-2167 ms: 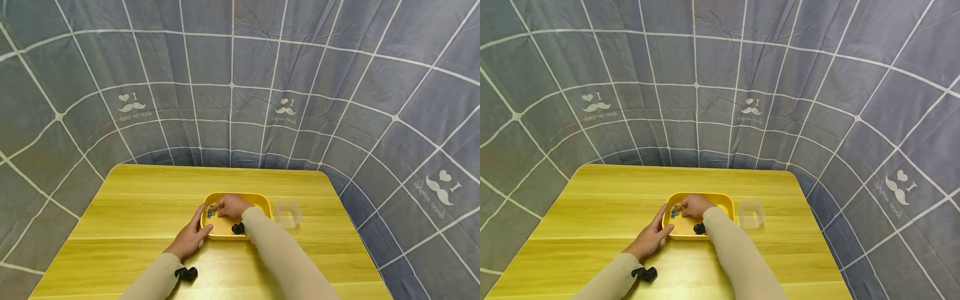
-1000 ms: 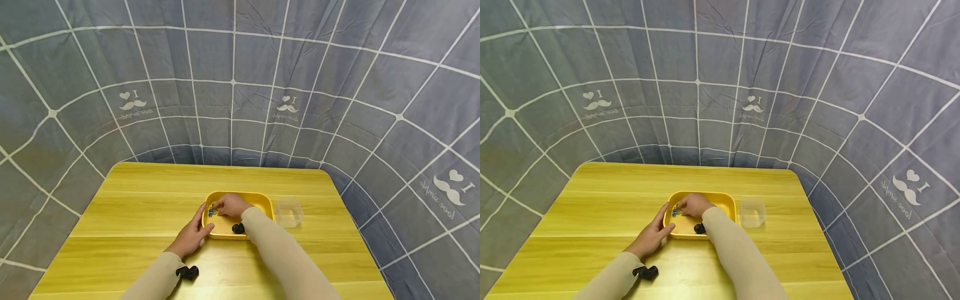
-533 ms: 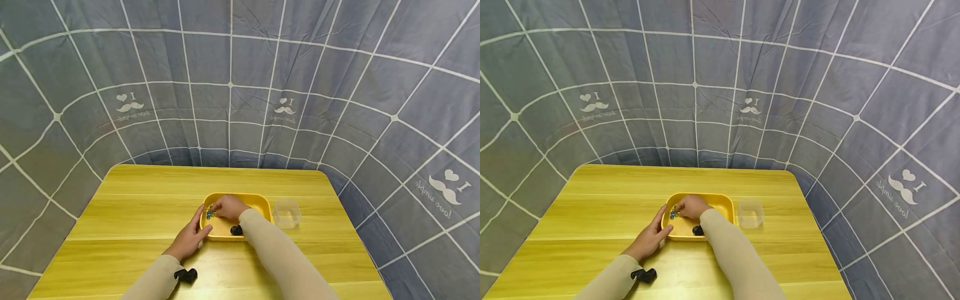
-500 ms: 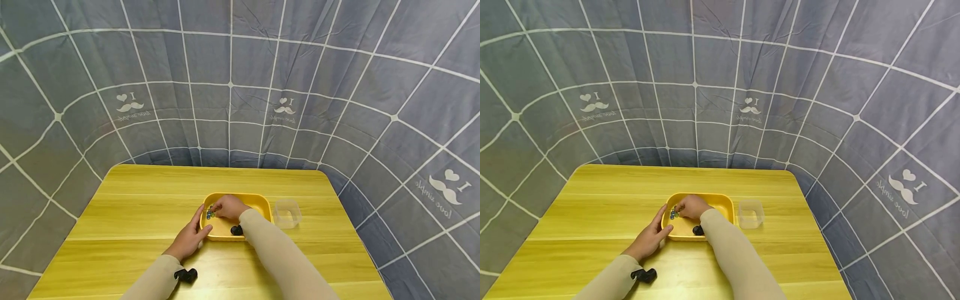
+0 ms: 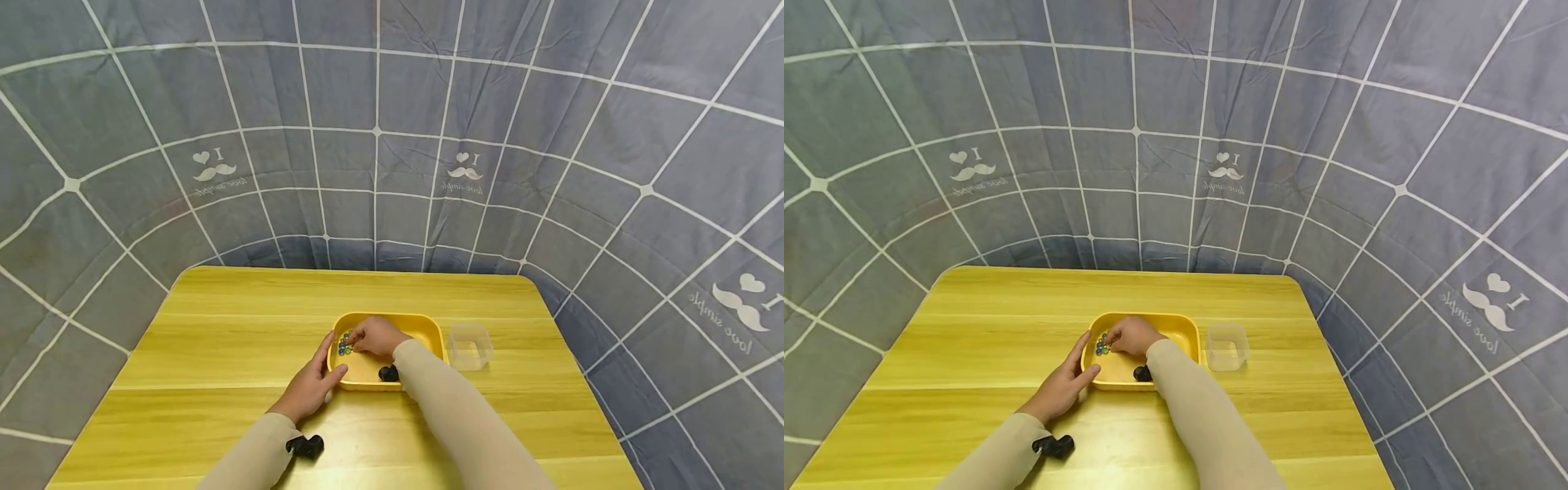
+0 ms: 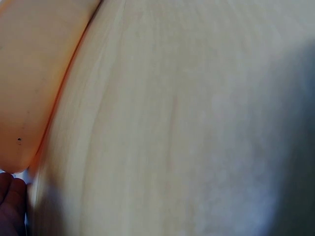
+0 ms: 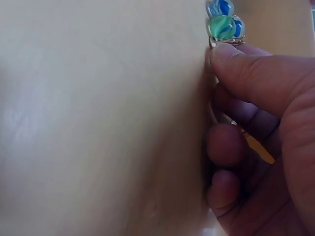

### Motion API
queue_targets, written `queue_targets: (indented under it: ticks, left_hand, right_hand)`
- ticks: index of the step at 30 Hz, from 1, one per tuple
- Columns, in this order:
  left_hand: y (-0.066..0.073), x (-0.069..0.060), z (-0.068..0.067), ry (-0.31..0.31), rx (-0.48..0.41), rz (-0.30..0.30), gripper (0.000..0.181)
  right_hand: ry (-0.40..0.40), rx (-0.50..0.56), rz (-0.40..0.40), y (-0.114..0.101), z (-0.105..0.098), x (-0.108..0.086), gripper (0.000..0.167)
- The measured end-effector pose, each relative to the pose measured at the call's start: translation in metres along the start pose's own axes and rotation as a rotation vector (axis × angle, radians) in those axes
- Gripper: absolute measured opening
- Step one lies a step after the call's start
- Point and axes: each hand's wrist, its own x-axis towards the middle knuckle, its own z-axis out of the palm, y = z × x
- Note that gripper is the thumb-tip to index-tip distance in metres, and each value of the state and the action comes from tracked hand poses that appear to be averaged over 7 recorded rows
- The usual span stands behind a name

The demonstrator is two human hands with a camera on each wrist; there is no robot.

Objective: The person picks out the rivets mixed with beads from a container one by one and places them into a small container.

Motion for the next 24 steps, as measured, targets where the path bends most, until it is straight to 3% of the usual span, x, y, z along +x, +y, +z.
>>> queue_targets:
  ticks: [7, 24]
  left_hand:
    - [-0.0001, 0.0012, 0.0015, 0.000, 0.004, -0.009, 0.081]
    - [0.0030, 0.0010, 0.0039, 0.002, 0.021, -0.002, 0.080]
  right_hand:
    - [0.013, 0.073, -0.026, 0.0068, -0.0015, -0.0029, 0.018]
    - [-0.016, -0.005, -0.010, 0.0097, -0.0010, -0.0006, 0.023]
